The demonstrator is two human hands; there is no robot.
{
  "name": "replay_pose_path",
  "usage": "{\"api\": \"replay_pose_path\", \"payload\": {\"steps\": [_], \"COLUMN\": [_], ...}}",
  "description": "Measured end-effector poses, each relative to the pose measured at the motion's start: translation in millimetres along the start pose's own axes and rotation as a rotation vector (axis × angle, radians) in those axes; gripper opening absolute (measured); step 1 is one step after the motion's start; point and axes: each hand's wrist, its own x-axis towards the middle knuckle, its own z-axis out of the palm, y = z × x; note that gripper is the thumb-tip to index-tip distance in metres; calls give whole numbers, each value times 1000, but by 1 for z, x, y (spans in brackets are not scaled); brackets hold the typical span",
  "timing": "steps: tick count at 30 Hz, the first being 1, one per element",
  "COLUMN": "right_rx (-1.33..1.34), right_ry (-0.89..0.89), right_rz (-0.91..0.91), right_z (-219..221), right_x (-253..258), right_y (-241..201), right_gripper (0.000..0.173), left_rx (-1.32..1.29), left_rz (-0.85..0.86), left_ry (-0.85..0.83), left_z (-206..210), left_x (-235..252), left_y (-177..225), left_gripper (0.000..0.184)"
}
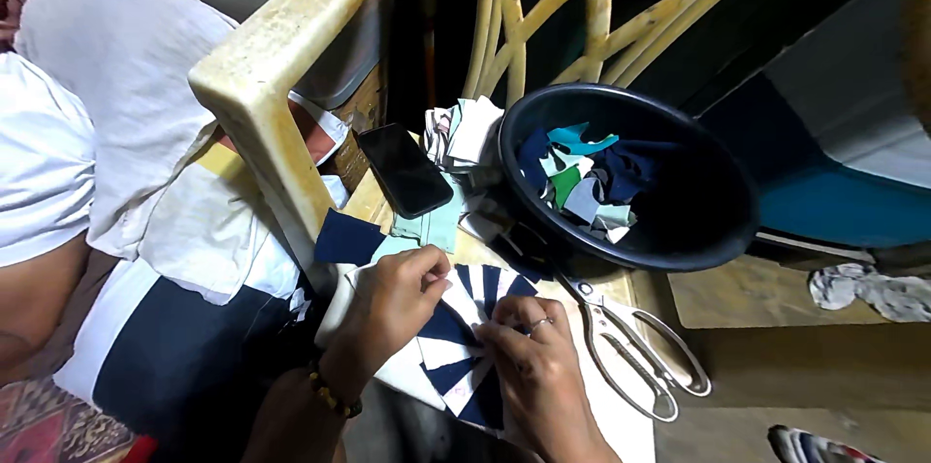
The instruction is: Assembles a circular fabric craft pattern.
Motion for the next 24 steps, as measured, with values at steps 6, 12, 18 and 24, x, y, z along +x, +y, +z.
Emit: {"api": "replay_pose_path", "payload": {"steps": [6,12,18,24], "right_rx": [-45,-71,-93,-118], "right_ry": [-6,0,-1,-13], "right_rz": [-13,-17,-9,5], "right_z": [6,7,8,8], "right_x": [-2,-2,-2,-1], "right_y": [-2,-4,-5,-6], "right_gripper": [19,21,21,22], "left_rx": [77,121,127,139], "left_rz": [-3,28,24,15], "left_ry": [-19,-12,-21,-53], "left_z": [2,5,4,3], "left_x": [1,2,2,1], "left_y": [1,3,4,4], "left_gripper": [10,9,10,11]}}
